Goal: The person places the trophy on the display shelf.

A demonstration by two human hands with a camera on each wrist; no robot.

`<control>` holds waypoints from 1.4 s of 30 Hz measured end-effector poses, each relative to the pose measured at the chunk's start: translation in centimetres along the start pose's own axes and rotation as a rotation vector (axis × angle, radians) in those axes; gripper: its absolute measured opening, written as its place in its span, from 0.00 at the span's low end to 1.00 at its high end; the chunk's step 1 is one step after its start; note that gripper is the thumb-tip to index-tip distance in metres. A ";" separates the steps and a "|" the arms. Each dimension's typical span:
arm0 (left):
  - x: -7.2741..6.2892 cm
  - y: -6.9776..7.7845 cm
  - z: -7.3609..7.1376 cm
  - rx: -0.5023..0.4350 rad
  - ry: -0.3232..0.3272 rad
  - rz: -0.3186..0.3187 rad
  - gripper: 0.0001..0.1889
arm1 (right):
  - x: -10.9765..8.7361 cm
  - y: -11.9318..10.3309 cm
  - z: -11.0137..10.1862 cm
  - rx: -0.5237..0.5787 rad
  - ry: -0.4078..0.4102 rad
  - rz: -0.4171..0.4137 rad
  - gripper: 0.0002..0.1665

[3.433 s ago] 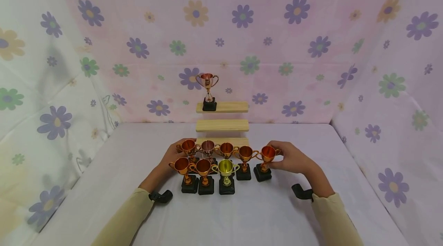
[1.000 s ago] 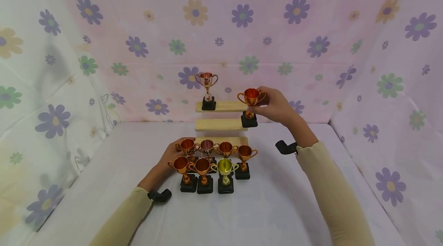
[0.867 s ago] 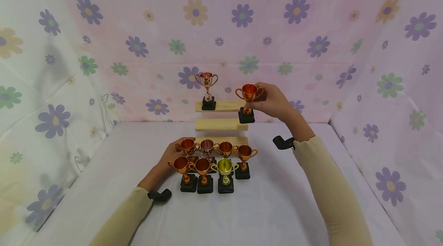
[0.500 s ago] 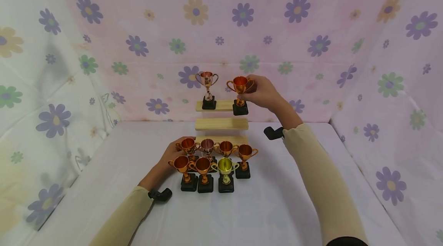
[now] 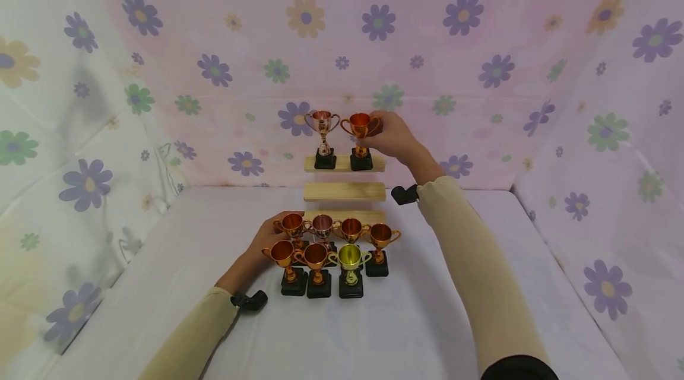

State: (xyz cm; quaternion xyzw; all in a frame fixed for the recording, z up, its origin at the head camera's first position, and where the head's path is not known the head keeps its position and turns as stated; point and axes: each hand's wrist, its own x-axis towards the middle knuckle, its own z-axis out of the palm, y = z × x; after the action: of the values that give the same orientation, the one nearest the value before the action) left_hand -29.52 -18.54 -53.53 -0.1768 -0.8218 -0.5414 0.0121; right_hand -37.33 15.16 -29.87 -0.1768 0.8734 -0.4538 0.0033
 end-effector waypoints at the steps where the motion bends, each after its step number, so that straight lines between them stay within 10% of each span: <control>1: 0.0 0.0 0.0 -0.001 0.000 0.000 0.23 | 0.2 0.1 0.1 0.003 0.000 0.007 0.26; 42: -0.1 0.3 0.0 -0.032 -0.001 0.013 0.24 | 2.9 0.1 2.5 0.054 0.033 0.120 0.33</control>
State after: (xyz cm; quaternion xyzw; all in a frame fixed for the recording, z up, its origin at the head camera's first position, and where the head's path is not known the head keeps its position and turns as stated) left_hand -29.32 -18.50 -53.32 -0.1825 -0.8120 -0.5543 0.0122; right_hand -39.63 12.29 -30.99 -0.1166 0.8698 -0.4789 0.0208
